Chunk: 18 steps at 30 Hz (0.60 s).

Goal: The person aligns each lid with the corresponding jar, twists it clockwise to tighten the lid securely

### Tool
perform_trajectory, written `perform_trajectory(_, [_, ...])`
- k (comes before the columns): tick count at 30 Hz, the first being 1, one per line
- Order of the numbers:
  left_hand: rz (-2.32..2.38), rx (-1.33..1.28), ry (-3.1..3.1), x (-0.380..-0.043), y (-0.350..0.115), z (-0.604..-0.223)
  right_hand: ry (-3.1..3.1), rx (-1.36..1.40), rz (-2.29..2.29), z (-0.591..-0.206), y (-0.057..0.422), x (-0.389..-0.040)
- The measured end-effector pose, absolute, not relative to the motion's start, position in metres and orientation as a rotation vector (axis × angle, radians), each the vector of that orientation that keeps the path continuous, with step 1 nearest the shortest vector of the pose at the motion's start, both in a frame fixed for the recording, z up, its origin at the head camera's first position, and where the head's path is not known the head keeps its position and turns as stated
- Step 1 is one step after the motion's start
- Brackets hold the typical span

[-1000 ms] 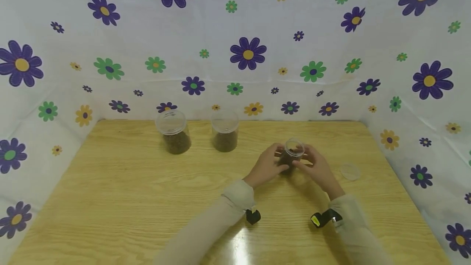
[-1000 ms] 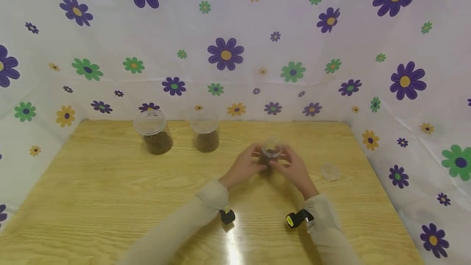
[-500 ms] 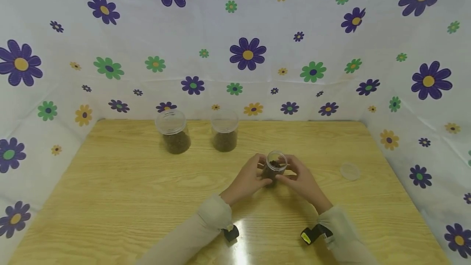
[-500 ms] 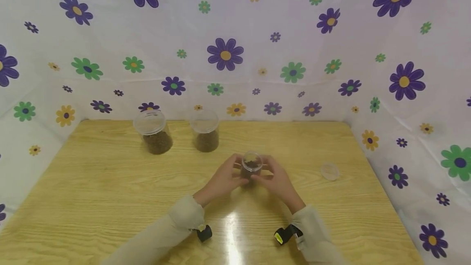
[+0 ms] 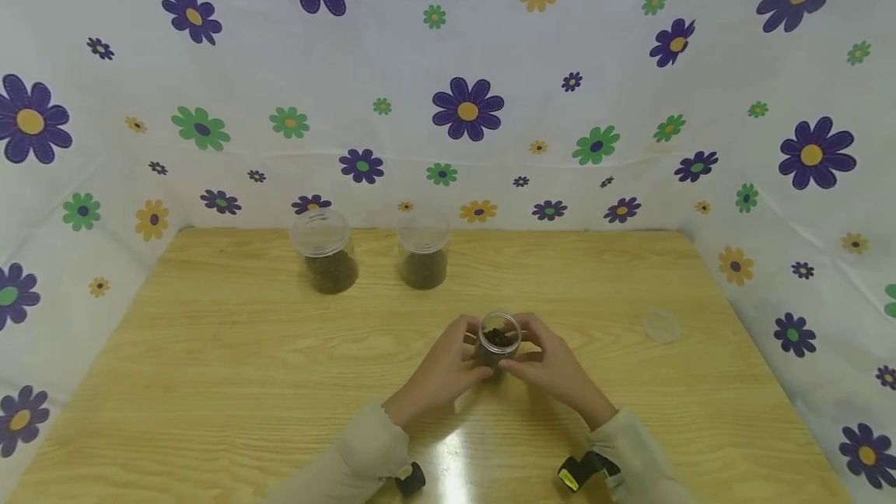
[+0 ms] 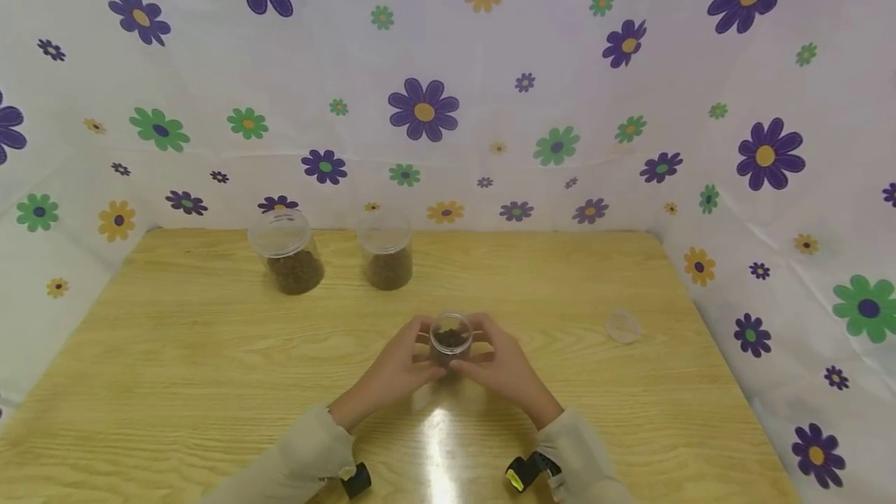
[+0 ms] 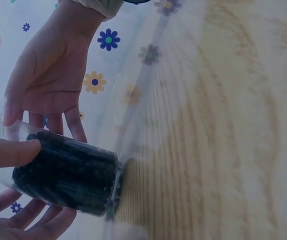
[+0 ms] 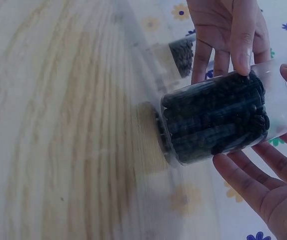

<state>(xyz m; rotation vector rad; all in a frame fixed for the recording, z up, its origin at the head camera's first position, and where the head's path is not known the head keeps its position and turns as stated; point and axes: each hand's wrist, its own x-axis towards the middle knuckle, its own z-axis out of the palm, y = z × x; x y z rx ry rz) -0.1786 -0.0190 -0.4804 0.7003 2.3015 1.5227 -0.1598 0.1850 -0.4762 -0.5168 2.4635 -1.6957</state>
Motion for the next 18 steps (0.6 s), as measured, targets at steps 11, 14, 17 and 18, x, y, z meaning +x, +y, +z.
perform_trajectory(11, [1.515, 0.761, 2.317, -0.174, -0.036, -0.487, 2.441, -0.561, -1.662, -0.48, 0.171, -0.155])
perform_trajectory(14, [1.526, 0.764, 2.31, -0.175, -0.039, -0.486, 2.44, -0.561, -1.654, -0.479, 0.169, -0.156])
perform_trajectory(17, [1.521, 0.785, 2.32, -0.177, -0.042, -0.487, 2.437, -0.559, -1.65, -0.478, 0.166, -0.157])
perform_trajectory(18, [1.515, 0.792, 2.324, -0.178, -0.043, -0.488, 2.444, -0.56, -1.644, -0.478, 0.165, -0.158])
